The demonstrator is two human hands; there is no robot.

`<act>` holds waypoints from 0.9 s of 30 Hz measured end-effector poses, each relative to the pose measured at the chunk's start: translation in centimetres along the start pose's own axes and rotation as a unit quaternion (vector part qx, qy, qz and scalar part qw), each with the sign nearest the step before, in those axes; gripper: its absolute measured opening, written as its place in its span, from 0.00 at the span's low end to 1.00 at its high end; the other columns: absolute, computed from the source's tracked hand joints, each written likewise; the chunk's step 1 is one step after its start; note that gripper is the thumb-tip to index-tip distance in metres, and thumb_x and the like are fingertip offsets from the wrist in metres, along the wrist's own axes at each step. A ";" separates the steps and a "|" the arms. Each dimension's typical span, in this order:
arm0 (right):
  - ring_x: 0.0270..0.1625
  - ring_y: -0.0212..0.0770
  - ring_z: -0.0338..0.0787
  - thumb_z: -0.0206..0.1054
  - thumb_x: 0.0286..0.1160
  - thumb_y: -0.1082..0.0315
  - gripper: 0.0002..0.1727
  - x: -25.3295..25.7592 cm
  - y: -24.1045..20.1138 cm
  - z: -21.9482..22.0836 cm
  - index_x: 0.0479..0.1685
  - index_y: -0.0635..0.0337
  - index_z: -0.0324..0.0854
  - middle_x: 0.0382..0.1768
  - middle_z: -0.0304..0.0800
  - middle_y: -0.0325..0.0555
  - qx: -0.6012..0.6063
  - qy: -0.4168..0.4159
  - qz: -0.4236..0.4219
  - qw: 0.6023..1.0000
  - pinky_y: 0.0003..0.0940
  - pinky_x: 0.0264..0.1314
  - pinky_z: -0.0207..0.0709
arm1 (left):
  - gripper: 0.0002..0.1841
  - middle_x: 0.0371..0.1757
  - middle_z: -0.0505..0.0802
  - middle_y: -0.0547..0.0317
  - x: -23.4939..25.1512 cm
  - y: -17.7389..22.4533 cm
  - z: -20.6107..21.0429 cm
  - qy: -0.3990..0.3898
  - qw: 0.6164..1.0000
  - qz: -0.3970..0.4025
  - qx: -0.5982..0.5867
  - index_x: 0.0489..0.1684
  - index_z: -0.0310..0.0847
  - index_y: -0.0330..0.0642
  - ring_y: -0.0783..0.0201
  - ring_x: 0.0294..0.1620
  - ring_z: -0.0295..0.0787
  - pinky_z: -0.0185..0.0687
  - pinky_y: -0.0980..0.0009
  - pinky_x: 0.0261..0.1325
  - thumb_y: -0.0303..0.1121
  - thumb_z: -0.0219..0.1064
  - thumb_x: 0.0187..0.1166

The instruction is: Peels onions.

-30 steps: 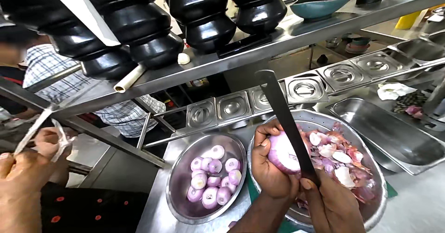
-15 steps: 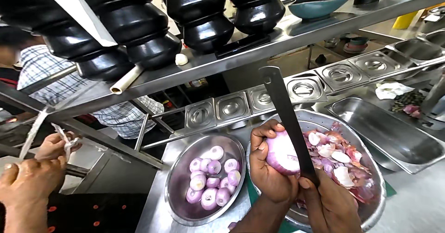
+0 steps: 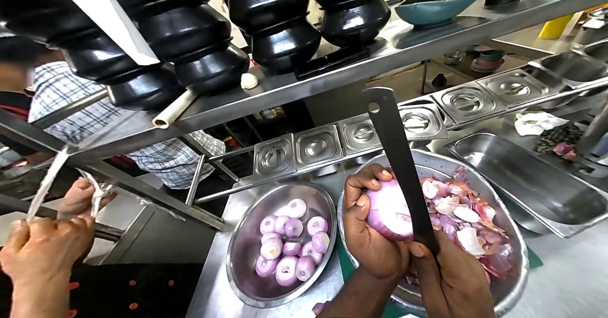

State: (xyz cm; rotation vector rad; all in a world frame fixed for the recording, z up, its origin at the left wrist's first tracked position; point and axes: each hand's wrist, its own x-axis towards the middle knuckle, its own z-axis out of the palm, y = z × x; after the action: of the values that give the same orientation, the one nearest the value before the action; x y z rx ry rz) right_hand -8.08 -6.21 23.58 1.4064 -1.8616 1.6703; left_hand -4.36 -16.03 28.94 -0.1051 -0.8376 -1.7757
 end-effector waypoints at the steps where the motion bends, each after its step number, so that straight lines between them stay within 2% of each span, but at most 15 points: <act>1: 0.21 0.27 0.78 0.48 0.94 0.46 0.27 0.0 0.0 0.0 0.36 0.59 0.76 0.20 0.76 0.40 0.000 -0.001 0.000 1.000 0.22 0.22 0.71 | 0.14 0.48 0.88 0.56 0.0 0.0 0.0 -0.001 1.000 0.005 0.001 0.38 0.83 0.48 0.56 0.56 0.88 0.85 0.56 0.60 0.42 0.51 0.82; 9: 0.21 0.27 0.78 0.48 0.93 0.45 0.27 0.0 0.0 -0.1 0.35 0.59 0.76 0.20 0.76 0.40 0.004 0.003 -0.006 1.000 0.22 0.21 0.71 | 0.14 0.46 0.88 0.57 -0.2 0.0 0.0 -0.005 1.000 0.017 0.024 0.37 0.83 0.49 0.57 0.54 0.88 0.85 0.58 0.59 0.41 0.51 0.82; 13: 0.21 0.27 0.79 0.47 0.93 0.44 0.28 0.2 0.2 -0.4 0.36 0.58 0.77 0.20 0.77 0.39 0.003 -0.012 -0.022 1.000 0.22 0.21 0.72 | 0.13 0.46 0.87 0.57 -0.3 0.1 -0.1 -0.003 1.000 -0.010 0.026 0.39 0.83 0.50 0.58 0.53 0.87 0.85 0.57 0.59 0.42 0.51 0.80; 17: 0.18 0.29 0.77 0.47 0.91 0.40 0.30 0.3 1.2 -0.6 0.32 0.56 0.77 0.18 0.76 0.38 -0.035 -0.015 -0.053 0.998 0.26 0.16 0.67 | 0.17 0.48 0.90 0.54 -0.5 0.3 0.1 -0.019 0.999 -0.037 0.011 0.44 0.86 0.47 0.57 0.54 0.89 0.86 0.60 0.58 0.41 0.49 0.82; 21: 0.12 0.31 0.72 0.46 0.88 0.34 0.34 0.7 2.1 -1.1 0.25 0.53 0.74 0.12 0.70 0.37 -0.087 -0.010 -0.074 0.993 0.29 0.12 0.61 | 0.20 0.45 0.90 0.54 -0.6 0.1 -0.2 -0.047 0.998 -0.046 0.015 0.40 0.87 0.46 0.58 0.54 0.89 0.85 0.60 0.58 0.43 0.46 0.85; 25: 0.11 0.31 0.70 0.45 0.90 0.35 0.34 1.4 2.6 -1.5 0.22 0.51 0.73 0.10 0.68 0.36 -0.113 -0.022 -0.100 0.988 0.30 0.11 0.59 | 0.23 0.41 0.89 0.56 -0.3 -0.3 -0.2 -0.047 0.997 -0.049 0.020 0.36 0.84 0.46 0.58 0.51 0.89 0.85 0.60 0.59 0.45 0.42 0.87; 27: 0.11 0.34 0.71 0.44 0.90 0.36 0.33 1.6 2.6 -1.6 0.22 0.51 0.73 0.10 0.69 0.37 -0.143 -0.019 -0.128 0.981 0.31 0.11 0.59 | 0.21 0.40 0.88 0.56 -0.2 -0.4 -0.4 -0.038 0.997 -0.062 0.000 0.35 0.83 0.46 0.57 0.50 0.88 0.84 0.59 0.58 0.47 0.46 0.86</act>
State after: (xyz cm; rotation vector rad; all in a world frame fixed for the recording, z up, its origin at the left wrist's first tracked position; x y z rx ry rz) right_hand -11.52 -5.89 23.63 1.4880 -1.7651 1.2100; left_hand -4.52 -16.06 28.29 -0.1243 -0.9148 -1.8979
